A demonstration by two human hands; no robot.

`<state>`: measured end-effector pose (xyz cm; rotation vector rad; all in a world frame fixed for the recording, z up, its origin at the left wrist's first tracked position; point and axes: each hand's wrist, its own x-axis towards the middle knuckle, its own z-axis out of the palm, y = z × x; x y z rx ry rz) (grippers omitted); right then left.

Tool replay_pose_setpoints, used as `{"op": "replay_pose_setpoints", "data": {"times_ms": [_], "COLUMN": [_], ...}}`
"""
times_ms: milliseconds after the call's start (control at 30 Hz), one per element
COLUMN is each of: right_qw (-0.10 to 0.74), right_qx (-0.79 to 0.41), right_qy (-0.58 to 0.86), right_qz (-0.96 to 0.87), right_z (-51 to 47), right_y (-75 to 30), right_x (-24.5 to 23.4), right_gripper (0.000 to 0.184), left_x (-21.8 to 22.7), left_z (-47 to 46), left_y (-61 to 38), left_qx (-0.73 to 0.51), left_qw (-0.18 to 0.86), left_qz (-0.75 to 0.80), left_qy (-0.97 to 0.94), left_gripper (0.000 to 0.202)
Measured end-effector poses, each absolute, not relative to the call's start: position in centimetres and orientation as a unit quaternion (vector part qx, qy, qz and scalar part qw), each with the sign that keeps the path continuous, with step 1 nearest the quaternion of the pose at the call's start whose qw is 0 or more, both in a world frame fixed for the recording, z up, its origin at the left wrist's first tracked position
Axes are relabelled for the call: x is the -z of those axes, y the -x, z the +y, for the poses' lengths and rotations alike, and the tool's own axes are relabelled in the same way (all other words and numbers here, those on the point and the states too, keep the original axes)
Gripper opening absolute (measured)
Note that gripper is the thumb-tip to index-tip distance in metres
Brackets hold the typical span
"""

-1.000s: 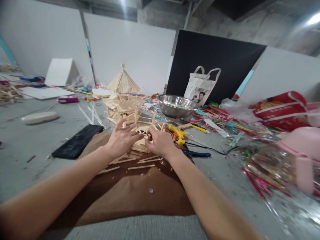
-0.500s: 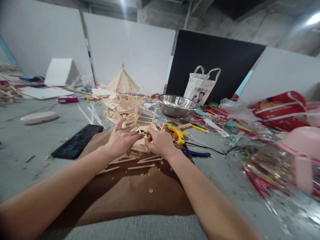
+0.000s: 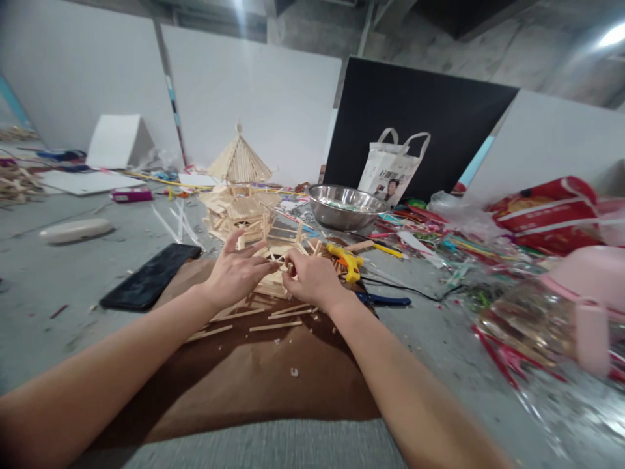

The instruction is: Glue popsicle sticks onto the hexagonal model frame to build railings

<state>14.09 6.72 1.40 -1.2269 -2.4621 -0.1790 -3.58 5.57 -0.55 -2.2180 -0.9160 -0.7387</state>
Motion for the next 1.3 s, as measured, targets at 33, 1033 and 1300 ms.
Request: {"op": "replay_pose_setpoints", "data": {"times_ms": [33, 1033, 1300], "right_qw": [0.191, 0.315, 0.373], "right_qx": [0.063, -0.045, -0.069], "right_qy": [0.437, 0.405, 0.445], "right_qz": [-0.877, -0.857, -0.811], "right_z": [6.7, 7.2, 7.0], "right_y": [-14.1, -14.7, -15.0], "right_x": [-1.4, -2.1, -2.6], "right_gripper": [0.016, 0.024, 0.016], "left_x": [0.5, -3.1, -2.9], "left_z": [5.6, 5.8, 5.5], "left_y": [3.6, 9.4, 10.1], "left_qx": [0.278, 0.485, 0.248], "left_qw": [0.309, 0.083, -0.134], "left_qz": [-0.349, -0.595, -0.648], "left_qy": [0.84, 0.635, 0.707], "left_gripper": [0.019, 0.032, 0.026]}}
